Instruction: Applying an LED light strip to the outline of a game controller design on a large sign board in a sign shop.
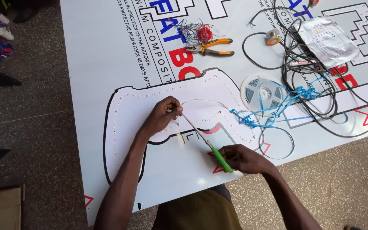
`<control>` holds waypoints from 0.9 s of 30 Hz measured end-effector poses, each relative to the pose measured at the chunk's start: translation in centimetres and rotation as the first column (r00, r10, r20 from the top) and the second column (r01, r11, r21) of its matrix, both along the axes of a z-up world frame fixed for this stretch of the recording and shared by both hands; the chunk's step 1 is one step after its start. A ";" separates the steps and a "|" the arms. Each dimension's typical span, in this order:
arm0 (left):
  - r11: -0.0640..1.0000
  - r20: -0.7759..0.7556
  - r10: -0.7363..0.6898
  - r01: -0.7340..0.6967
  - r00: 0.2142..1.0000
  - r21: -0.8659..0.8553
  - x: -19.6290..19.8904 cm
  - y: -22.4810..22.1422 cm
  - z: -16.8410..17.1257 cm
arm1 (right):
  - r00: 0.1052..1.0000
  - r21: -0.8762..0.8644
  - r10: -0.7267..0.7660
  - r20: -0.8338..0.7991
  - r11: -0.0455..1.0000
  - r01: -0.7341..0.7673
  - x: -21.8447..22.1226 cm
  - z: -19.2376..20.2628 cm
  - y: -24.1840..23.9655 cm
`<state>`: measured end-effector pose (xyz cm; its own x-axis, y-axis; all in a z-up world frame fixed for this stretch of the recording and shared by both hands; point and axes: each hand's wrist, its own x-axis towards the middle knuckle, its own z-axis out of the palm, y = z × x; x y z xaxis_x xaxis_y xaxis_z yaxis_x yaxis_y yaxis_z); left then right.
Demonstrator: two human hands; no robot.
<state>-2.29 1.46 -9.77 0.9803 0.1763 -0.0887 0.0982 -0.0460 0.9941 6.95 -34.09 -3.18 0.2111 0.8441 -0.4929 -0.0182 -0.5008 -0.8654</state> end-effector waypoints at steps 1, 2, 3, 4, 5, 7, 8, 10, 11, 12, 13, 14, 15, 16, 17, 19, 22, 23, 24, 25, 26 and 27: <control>1.000 -0.003 0.001 -0.001 1.000 -0.003 0.1 0.4 0.1 | 1.000 -0.003 0.001 -0.003 1.000 -0.001 0.1 0.3 -0.2; 0.998 0.008 -0.055 0.055 0.998 -0.042 0.2 0.7 0.2 | 1.000 -0.025 0.014 0.008 1.000 -0.014 0.1 0.6 -0.4; 0.991 0.026 -0.107 0.108 0.994 -0.081 0.3 1.0 0.3 | 0.999 -0.048 0.030 0.022 0.998 -0.029 0.3 0.9 -0.7; 0.991 0.026 -0.103 0.105 0.994 -0.085 -0.1 1.0 1.3 | 0.999 -0.051 0.034 0.021 0.998 -0.033 0.5 0.0 -1.0; 0.980 0.067 -0.124 0.133 0.990 -0.145 -0.2 1.2 2.3 | 0.999 -0.056 0.013 0.034 0.998 -0.011 0.8 -0.9 -1.2; 0.965 0.112 -0.145 0.165 0.983 -0.203 -0.5 1.5 4.2 | 0.999 -0.060 -0.011 0.049 0.998 0.014 0.7 -1.8 -1.3; 0.965 0.103 -0.160 0.177 0.982 -0.193 -0.7 1.7 5.0 | 0.996 -0.053 -0.055 0.064 0.997 0.058 0.3 -1.9 -1.2; 0.964 0.094 -0.178 0.193 0.979 -0.183 -0.7 1.9 4.9 | 0.992 -0.044 -0.102 0.080 0.993 0.106 -0.1 -2.2 -1.2; 0.985 -0.041 -0.147 0.150 0.988 0.086 -0.4 2.0 4.0 | 0.989 -0.031 -0.117 0.089 0.992 0.120 -0.2 -2.3 -1.1; 0.926 -0.161 -0.078 0.131 0.984 0.353 -0.1 2.1 3.2 | 0.986 -0.017 -0.132 0.097 0.991 0.134 -0.3 -2.5 -1.0; 0.926 -0.161 -0.078 0.131 0.984 0.353 -0.4 1.4 3.3 | 0.987 -0.017 -0.132 0.097 0.991 0.134 -0.6 -1.8 -0.7; 0.847 -0.205 -0.145 0.228 0.968 0.481 -0.6 0.7 3.4 | 0.989 0.016 -0.129 0.067 0.992 0.128 -1.0 -1.1 -0.3; 0.737 -0.254 -0.203 0.318 0.946 0.596 -0.6 0.2 3.5 | 0.991 0.053 -0.127 0.041 0.991 0.125 -1.1 -0.5 0.3; 0.735 -0.251 -0.203 0.317 0.946 0.600 -0.4 0.1 3.2 | 0.991 0.057 -0.128 0.045 0.990 0.126 -1.1 -0.4 0.8; 0.720 -0.289 -0.195 0.337 0.937 0.606 -0.4 -0.2 2.8 | 0.994 0.098 -0.110 0.003 0.989 0.109 -1.3 -0.4 1.0; 0.708 -0.328 -0.186 0.358 0.926 0.609 -0.2 -0.6 2.1 | 0.995 0.137 -0.089 -0.039 0.986 0.093 -1.8 0.3 1.4; 0.702 -0.345 -0.184 0.368 0.921 0.610 -0.4 -0.7 2.2 | 0.988 0.189 -0.080 -0.129 0.977 0.104 -2.2 0.9 2.1; 0.713 -0.367 -0.189 0.385 0.911 0.586 -0.5 -0.9 2.8 | 0.992 0.225 -0.070 -0.109 0.970 0.093 -2.2 0.1 2.4; 0.724 -0.390 -0.195 0.400 0.900 0.562 -0.6 -1.0 3.4 | 0.994 0.261 -0.061 -0.087 0.962 0.082 -2.1 -0.6 2.7; 0.725 -0.390 -0.191 0.397 0.901 0.563 -0.8 -1.0 3.8 | 0.995 0.263 -0.057 -0.087 0.962 0.078 -2.0 -1.6 2.9; 0.754 -0.372 -0.191 0.378 0.908 0.537 -1.0 -1.0 4.1 | 0.990 0.263 -0.086 -0.108 0.958 0.112 -1.8 -2.6 3.1; 0.781 -0.354 -0.187 0.358 0.916 0.512 -1.2 -0.9 4.5 | 0.985 0.264 -0.113 -0.128 0.954 0.144 -1.6 -3.6 3.4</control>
